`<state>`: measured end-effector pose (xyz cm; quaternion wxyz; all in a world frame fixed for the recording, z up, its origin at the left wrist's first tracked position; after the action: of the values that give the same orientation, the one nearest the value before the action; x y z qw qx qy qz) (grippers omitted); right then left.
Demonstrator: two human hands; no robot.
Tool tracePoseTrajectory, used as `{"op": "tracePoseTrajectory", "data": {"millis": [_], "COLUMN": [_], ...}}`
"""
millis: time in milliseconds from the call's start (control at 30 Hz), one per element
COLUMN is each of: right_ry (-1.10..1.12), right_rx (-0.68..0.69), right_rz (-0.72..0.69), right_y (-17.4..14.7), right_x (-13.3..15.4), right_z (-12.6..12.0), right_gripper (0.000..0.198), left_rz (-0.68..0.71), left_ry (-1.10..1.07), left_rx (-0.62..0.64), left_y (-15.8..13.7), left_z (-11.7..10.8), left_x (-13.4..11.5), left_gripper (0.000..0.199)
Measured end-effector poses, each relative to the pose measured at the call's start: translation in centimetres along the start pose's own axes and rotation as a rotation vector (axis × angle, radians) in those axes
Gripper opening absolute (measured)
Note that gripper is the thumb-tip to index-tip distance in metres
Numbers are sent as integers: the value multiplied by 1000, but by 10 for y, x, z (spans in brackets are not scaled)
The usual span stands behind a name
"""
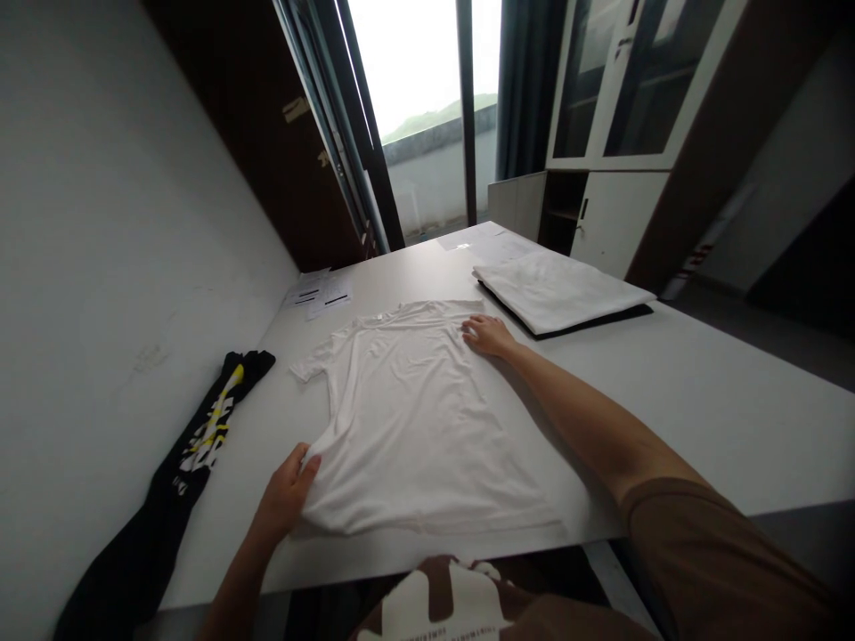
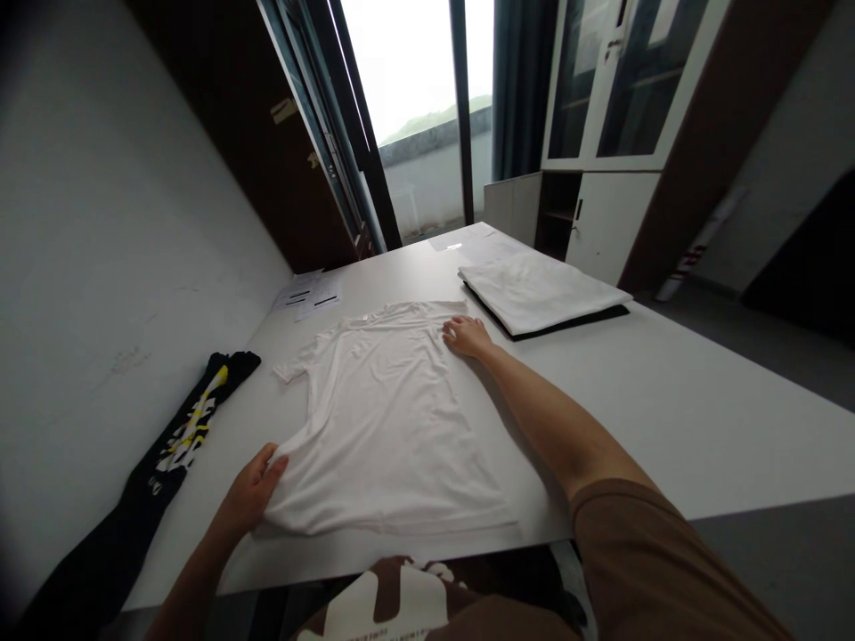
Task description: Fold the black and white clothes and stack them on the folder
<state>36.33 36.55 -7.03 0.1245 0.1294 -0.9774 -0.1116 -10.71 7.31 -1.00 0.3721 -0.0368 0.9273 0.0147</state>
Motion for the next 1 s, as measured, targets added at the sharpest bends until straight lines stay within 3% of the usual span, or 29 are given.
{"op": "tracePoseTrajectory", "data": {"millis": [133, 233, 333, 433, 533, 700, 867, 1000], "right_ry": [-3, -4, 6, 10, 20, 49, 29, 9], "right_rx": [18, 15, 4, -24, -68, -78, 7, 16], "right_rz": [4, -3, 9, 27, 45, -7, -68, -75], "right_y": [0, 0, -1, -2, -2, -2, -2, -1], "right_x": [-1, 1, 3, 7, 14, 29, 34, 31], "right_z": [1, -1, -4, -8, -14, -18, -7, -2], "right_gripper": [46, 45, 42, 39, 39, 43, 43, 36], "left_rz": [-12, -57, -156, -156, 22, 202, 53, -75], "left_ry": [79, 321, 630, 747, 673, 560, 653, 681], "left_rx": [213, 305, 286, 174, 31, 55, -26, -59], "left_y": [-5, -13, -15, -1, 31, 113, 201, 240], "left_z": [-4, -7, -21, -38, -40, 6, 35, 44], "left_x": [12, 34, 57, 50, 16, -4, 27, 59], "left_gripper": [43, 40, 33, 33, 37, 48, 63, 70]}}
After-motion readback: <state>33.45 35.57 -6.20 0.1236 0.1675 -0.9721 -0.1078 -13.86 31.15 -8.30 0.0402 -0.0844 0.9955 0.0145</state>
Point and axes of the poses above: each hand's wrist, its own y-axis towards the middle knuckle, its own z-axis out of the palm, x = y × z, the point moved 10 cm from there along y, towards the middle knuckle, and after that the axes turned 2 degrees about -z, right-handed, at the moved point
